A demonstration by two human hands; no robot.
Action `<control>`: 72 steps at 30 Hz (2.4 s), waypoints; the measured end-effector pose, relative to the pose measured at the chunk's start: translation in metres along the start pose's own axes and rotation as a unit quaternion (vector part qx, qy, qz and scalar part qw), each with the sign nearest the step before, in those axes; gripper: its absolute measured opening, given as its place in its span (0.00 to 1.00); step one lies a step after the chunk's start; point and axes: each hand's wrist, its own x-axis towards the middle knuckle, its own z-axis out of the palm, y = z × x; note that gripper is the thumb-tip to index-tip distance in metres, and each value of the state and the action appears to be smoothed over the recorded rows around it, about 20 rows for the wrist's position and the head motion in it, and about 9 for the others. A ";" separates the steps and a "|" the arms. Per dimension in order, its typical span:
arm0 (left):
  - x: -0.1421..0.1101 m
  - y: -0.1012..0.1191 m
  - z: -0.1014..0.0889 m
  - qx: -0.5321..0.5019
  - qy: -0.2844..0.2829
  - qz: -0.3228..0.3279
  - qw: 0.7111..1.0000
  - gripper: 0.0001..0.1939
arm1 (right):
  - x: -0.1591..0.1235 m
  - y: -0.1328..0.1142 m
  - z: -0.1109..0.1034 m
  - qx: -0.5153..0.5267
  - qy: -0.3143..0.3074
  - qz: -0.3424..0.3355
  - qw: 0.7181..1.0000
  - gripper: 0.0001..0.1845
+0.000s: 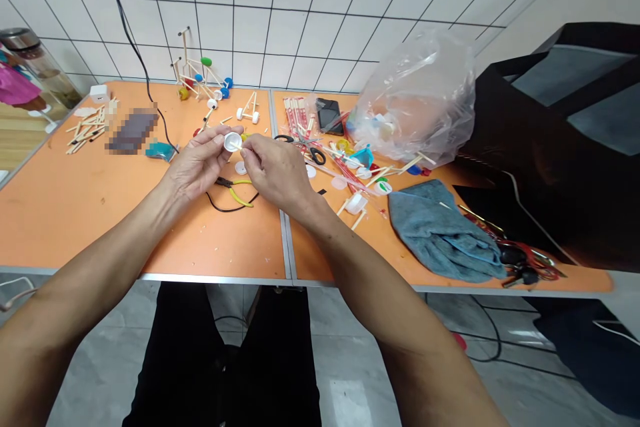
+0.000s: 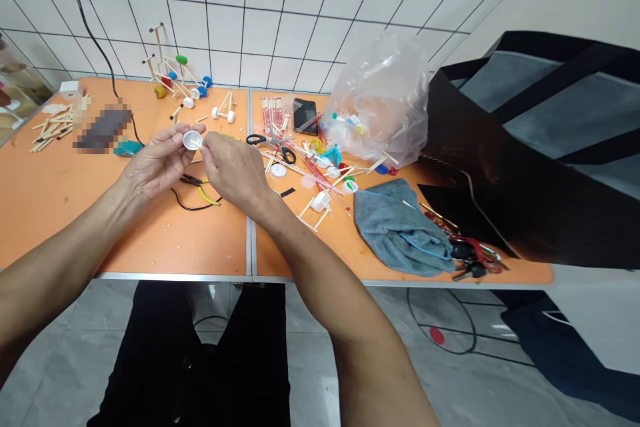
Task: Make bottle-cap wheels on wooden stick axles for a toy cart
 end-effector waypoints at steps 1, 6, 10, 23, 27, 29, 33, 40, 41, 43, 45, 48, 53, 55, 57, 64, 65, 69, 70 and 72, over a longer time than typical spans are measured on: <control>0.000 0.000 0.000 -0.003 -0.003 -0.007 1.000 0.06 | 0.000 0.000 0.000 0.006 0.002 0.002 1.000 0.14; 0.002 -0.003 -0.003 -0.017 -0.023 -0.040 0.999 0.07 | 0.001 -0.003 0.000 0.029 0.005 0.009 1.000 0.13; 0.004 -0.004 -0.004 -0.016 -0.024 -0.048 0.998 0.05 | 0.003 -0.003 -0.001 0.031 0.003 0.026 0.999 0.12; 0.002 0.001 0.002 -0.037 0.006 -0.067 0.997 0.05 | 0.003 -0.012 -0.010 -0.087 -0.043 0.080 0.992 0.17; -0.001 0.004 0.009 -0.053 0.024 -0.076 0.995 0.06 | 0.001 -0.023 -0.016 -0.145 -0.092 0.090 0.981 0.21; -0.003 0.005 0.012 -0.057 0.024 -0.076 0.995 0.09 | 0.000 -0.028 -0.018 -0.165 -0.118 0.091 0.975 0.22; -0.005 0.004 0.016 -0.050 0.020 -0.064 0.996 0.12 | 0.000 -0.033 -0.019 -0.185 -0.137 0.084 0.970 0.23; -0.005 -0.001 0.014 -0.042 0.023 -0.032 0.998 0.08 | 0.001 -0.035 -0.018 -0.196 -0.135 0.087 0.967 0.23; -0.005 -0.002 0.014 -0.042 0.024 -0.029 0.998 0.08 | 0.001 -0.035 -0.018 -0.197 -0.134 0.088 0.967 0.23; -0.006 -0.002 0.016 -0.039 0.025 -0.024 0.999 0.07 | 0.001 -0.035 -0.018 -0.198 -0.132 0.088 0.967 0.23; -0.006 -0.001 0.017 -0.033 0.029 -0.024 0.999 0.07 | 0.000 -0.035 -0.018 -0.199 -0.128 0.086 0.968 0.23; -0.007 0.001 0.020 -0.035 0.033 -0.026 0.999 0.08 | 0.000 -0.033 -0.017 -0.198 -0.120 0.082 0.970 0.23; -0.008 0.004 0.021 -0.042 0.036 -0.027 0.998 0.08 | -0.001 -0.030 -0.015 -0.199 -0.103 0.082 0.971 0.23; -0.008 0.004 0.020 -0.037 0.037 -0.028 0.998 0.08 | 0.000 -0.029 -0.015 -0.203 -0.100 0.085 0.970 0.22; -0.008 0.004 0.019 -0.035 0.038 -0.028 0.998 0.09 | 0.000 -0.028 -0.015 -0.205 -0.101 0.086 0.970 0.22; -0.009 0.004 0.021 -0.048 0.037 -0.020 0.998 0.07 | 0.000 -0.024 -0.014 -0.193 -0.092 0.075 0.974 0.21; -0.009 0.005 0.021 -0.047 0.039 -0.019 0.998 0.06 | 0.000 -0.024 -0.014 -0.192 -0.091 0.073 0.974 0.21; -0.009 0.004 0.020 -0.038 0.043 -0.017 0.998 0.05 | 0.000 -0.024 -0.014 -0.193 -0.085 0.067 0.975 0.21; -0.009 0.004 0.020 -0.037 0.043 -0.016 0.998 0.05 | -0.001 -0.024 -0.014 -0.194 -0.083 0.067 0.975 0.21; -0.009 0.004 0.019 -0.034 0.043 -0.014 0.998 0.05 | -0.001 -0.025 -0.015 -0.195 -0.085 0.069 0.975 0.21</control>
